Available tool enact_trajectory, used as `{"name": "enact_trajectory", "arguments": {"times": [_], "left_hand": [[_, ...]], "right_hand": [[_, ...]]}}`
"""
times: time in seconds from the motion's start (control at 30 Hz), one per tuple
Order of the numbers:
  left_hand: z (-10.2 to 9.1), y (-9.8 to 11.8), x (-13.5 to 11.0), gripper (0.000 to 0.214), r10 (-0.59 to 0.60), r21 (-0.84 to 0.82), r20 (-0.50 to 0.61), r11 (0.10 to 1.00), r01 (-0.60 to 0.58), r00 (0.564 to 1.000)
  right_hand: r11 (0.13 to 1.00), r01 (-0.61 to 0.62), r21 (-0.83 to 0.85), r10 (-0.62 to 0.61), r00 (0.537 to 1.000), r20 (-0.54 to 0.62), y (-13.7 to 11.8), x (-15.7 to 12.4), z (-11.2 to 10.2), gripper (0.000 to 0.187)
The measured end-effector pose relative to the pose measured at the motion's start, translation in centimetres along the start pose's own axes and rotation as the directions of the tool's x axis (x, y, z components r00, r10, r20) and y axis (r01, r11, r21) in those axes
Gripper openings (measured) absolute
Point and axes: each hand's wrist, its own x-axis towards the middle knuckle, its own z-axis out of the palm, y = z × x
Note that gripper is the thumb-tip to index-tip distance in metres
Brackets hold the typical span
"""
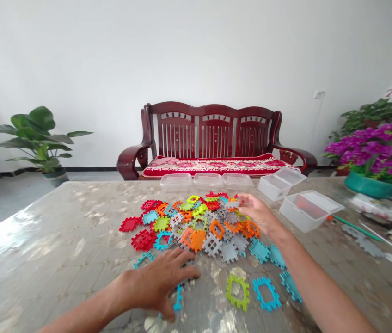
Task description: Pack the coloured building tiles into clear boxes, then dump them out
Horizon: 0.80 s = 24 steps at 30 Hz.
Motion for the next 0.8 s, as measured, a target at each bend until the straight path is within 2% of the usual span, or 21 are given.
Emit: {"name": "enact_trajectory", "arguments": {"times": [0.07, 0.17, 0.23, 0.33, 0.4, 0.47, 0.53, 0.6, 0.7, 0.8], "left_hand": [[-0.1, -0.1, 0.3, 0.079, -0.009, -0.007, -0.019, 1.0, 0.009, 1.0], [-0.3, -0.5, 0.6, 0.084, -0.033, -0.031, -0.042, 0.999, 0.031, 0.999], [-0.4, -0.8, 0.7, 0.083, -0.05, -0.054, -0.055, 0.997, 0.048, 0.997], [-0.5, -1.4, 0.7, 0.068, -0.08, -0.11, -0.066, 0.991, 0.073, 0.995], [-0.4, -1.9, 0.8, 0.056, -0.106, -0.162, -0.073, 0.982, 0.093, 0.992], [-0.3, -2.3, 0.9, 0.043, -0.144, -0.219, -0.065, 0.968, 0.126, 0.987], [-0.4, -2.8, 1.2, 0.027, -0.18, -0.279, -0.059, 0.947, 0.157, 0.982], [-0.7, -3.4, 1.4, 0.017, -0.205, -0.356, -0.101, 0.921, 0.157, 0.974], [-1.6, -4.5, 1.9, 0.017, -0.301, -0.454, -0.228, 0.874, 0.172, 0.926], [-2.7, -5.7, 2.5, 0.018, -0.45, -0.498, -0.368, 0.834, 0.236, 0.814]], "right_hand": [[0.999, -0.004, -0.047, 0.005, 1.0, 0.024, 0.2, 0.0, -0.1, 0.053], [0.948, -0.025, -0.318, 0.033, 0.999, 0.022, 1.5, -1.1, -1.4, 0.053], [0.847, -0.005, -0.532, 0.034, 0.998, 0.044, 2.3, -2.4, -2.7, 0.05], [0.642, -0.008, -0.766, 0.084, 0.995, 0.059, 2.9, -4.9, -4.2, 0.049], [0.526, -0.037, -0.85, 0.15, 0.987, 0.05, 2.9, -6.3, -4.6, 0.05], [0.457, -0.056, -0.887, 0.217, 0.975, 0.051, 2.8, -7.1, -4.5, 0.049], [0.427, -0.053, -0.903, 0.253, 0.966, 0.063, 2.9, -7.5, -4.2, 0.043], [0.417, -0.049, -0.908, 0.263, 0.962, 0.069, 3.1, -7.4, -3.9, 0.038], [0.427, -0.022, -0.904, 0.251, 0.963, 0.095, 3.7, -6.8, -3.7, 0.036], [0.453, 0.015, -0.891, 0.227, 0.965, 0.131, 4.1, -6.4, -3.6, 0.035]]}}
